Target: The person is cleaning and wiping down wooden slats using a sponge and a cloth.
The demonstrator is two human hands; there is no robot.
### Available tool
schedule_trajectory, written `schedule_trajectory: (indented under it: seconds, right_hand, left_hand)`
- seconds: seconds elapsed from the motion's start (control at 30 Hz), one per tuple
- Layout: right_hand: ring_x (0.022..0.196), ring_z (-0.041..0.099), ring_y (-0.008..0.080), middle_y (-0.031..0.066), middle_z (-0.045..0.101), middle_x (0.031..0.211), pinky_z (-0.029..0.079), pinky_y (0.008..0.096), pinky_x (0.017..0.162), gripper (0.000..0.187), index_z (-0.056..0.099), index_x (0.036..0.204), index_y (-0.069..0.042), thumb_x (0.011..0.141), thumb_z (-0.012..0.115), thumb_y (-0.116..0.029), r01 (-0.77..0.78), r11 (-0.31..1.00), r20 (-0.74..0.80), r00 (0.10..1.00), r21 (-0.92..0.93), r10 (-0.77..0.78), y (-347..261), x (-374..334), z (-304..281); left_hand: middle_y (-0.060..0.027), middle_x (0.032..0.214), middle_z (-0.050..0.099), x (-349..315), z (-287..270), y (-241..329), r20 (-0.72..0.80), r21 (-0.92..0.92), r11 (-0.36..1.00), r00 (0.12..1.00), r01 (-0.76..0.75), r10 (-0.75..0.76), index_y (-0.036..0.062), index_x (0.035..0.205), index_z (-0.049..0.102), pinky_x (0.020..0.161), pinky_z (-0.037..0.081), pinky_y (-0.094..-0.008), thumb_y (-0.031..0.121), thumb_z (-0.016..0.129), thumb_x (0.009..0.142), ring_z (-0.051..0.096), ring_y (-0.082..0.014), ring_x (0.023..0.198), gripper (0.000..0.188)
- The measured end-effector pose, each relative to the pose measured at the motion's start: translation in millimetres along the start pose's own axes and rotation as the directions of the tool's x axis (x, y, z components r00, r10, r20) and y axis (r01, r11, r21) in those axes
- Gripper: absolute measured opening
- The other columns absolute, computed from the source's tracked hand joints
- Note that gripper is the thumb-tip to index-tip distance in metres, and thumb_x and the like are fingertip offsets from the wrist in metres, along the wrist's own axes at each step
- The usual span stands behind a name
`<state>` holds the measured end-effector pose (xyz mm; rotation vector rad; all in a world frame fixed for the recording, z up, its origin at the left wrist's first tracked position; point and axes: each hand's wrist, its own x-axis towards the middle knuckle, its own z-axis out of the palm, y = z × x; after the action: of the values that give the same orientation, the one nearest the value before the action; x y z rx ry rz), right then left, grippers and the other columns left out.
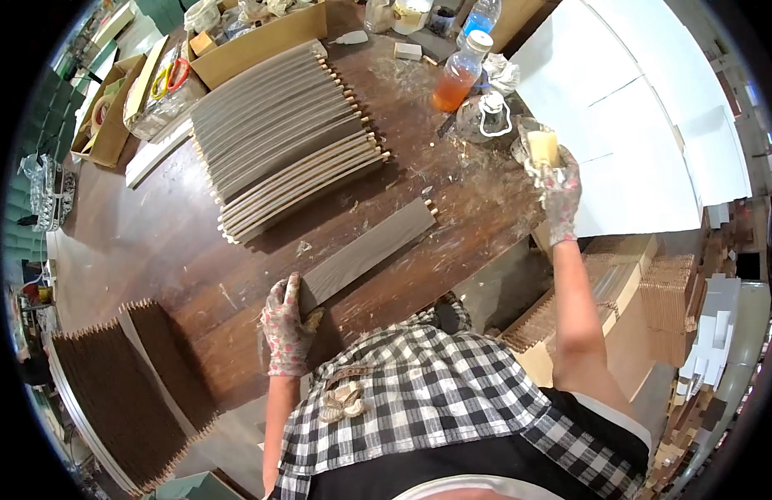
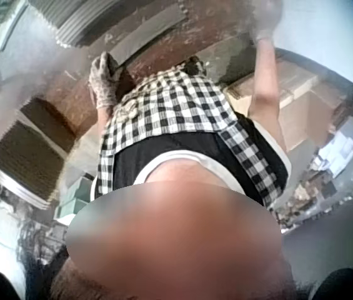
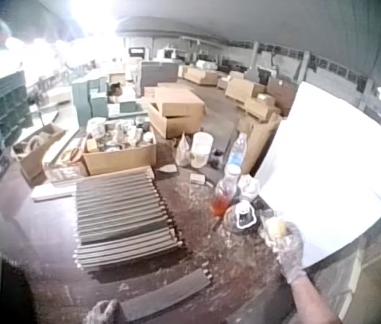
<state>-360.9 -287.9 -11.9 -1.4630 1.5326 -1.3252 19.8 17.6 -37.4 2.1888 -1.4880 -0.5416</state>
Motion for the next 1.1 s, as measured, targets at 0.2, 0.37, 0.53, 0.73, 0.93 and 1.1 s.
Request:
schedule_trajectory:
  seconds: [0.2, 0.37, 0.53, 0.73, 0.93, 1.1]
  right_hand:
    - [0.100, 0.061, 0.0185, 0.0131, 0.058, 0.118, 0.052, 0.0294, 0.083, 0.047, 0.047, 0.129, 0.003, 0.086, 0.062, -0.004, 0.231, 0.915, -0.021, 0.968, -0.332, -0.252, 39.2, 0.7, -1.8]
    - [0.107, 0.058, 0.0295, 0.0198, 0.058, 0.119, 0.047, 0.0374, 0.094, 0.043, 0.054, 0.124, -0.003, 0.085, 0.065, -0.018, 0.164, 0.717, -0.029, 0.968, -0.677, -0.249, 16.8, 31.9, -6.3]
    - [0.111, 0.057, 0.0295, 0.0181, 0.058, 0.120, 0.045, 0.0380, 0.096, 0.047, 0.053, 0.127, -0.003, 0.084, 0.066, -0.019, 0.116, 0.711, 0.029, 0.991, -0.693, -0.133, 16.9, 22.4, -0.5]
    - [0.095, 0.064, 0.0273, 0.0160, 0.058, 0.110, 0.060, 0.0337, 0.067, 0.043, 0.048, 0.121, -0.006, 0.086, 0.066, -0.023, 0.230, 0.963, 0.236, 0.953, -0.142, -0.193, -33.0, -69.7, 31.5]
    - [0.093, 0.062, 0.0256, 0.0122, 0.057, 0.106, 0.058, 0.0349, 0.076, 0.054, 0.050, 0.124, -0.013, 0.076, 0.074, -0.017, 0.658, 0.747, 0.595, 0.638, -0.092, -0.489, -40.0, -158.6, 78.2]
    - [0.083, 0.065, 0.0250, 0.0135, 0.059, 0.102, 0.058, 0.0339, 0.068, 0.041, 0.055, 0.117, -0.009, 0.079, 0.069, -0.008, 0.400, 0.846, 0.363, 0.892, -0.353, -0.271, 0.1, -116.2, 66.3]
  left_hand:
    - [-0.0143, 0.116, 0.053, -5.0, 0.2, 4.8, -0.009, 0.184, 0.982, 0.999, -0.049, 0.052, 0.0118, 0.128, 0.052, 0.092, 0.043, -0.0450, 0.016, 0.079, 0.065, 0.048, -0.0356, 0.107, 0.068]
    - [-0.0153, 0.112, 0.054, -4.3, -9.7, 10.5, 0.071, 0.047, 0.999, 0.997, 0.020, -0.023, 0.0084, 0.126, 0.054, 0.082, 0.049, -0.0427, 0.018, 0.079, 0.067, 0.057, -0.0346, 0.098, 0.065]
    - [-0.0143, 0.108, 0.057, -5.0, -15.2, 19.8, 0.150, -0.035, 0.998, 0.988, 0.049, -0.043, 0.0075, 0.123, 0.056, 0.079, 0.051, -0.0375, 0.021, 0.079, 0.067, 0.062, -0.0303, 0.094, 0.063]
    - [-0.0144, 0.104, 0.057, -15.1, 10.6, 3.8, 0.229, -0.544, 0.802, 0.963, 0.247, -0.141, -0.0021, 0.118, 0.056, 0.089, 0.047, -0.0343, 0.025, 0.083, 0.067, 0.057, -0.0245, 0.101, 0.064]
    - [-0.0128, 0.116, 0.059, -13.4, 8.5, 25.6, 0.360, -0.740, 0.534, 0.912, 0.408, -0.197, -0.0041, 0.128, 0.045, 0.094, 0.046, -0.0329, 0.008, 0.080, 0.069, 0.057, -0.0204, 0.105, 0.069]
    - [-0.0133, 0.117, 0.059, -11.1, 5.7, 35.2, 0.366, -0.755, 0.541, 0.922, 0.371, -0.121, -0.0043, 0.131, 0.043, 0.093, 0.046, -0.0324, 0.006, 0.076, 0.071, 0.057, -0.0199, 0.107, 0.069]
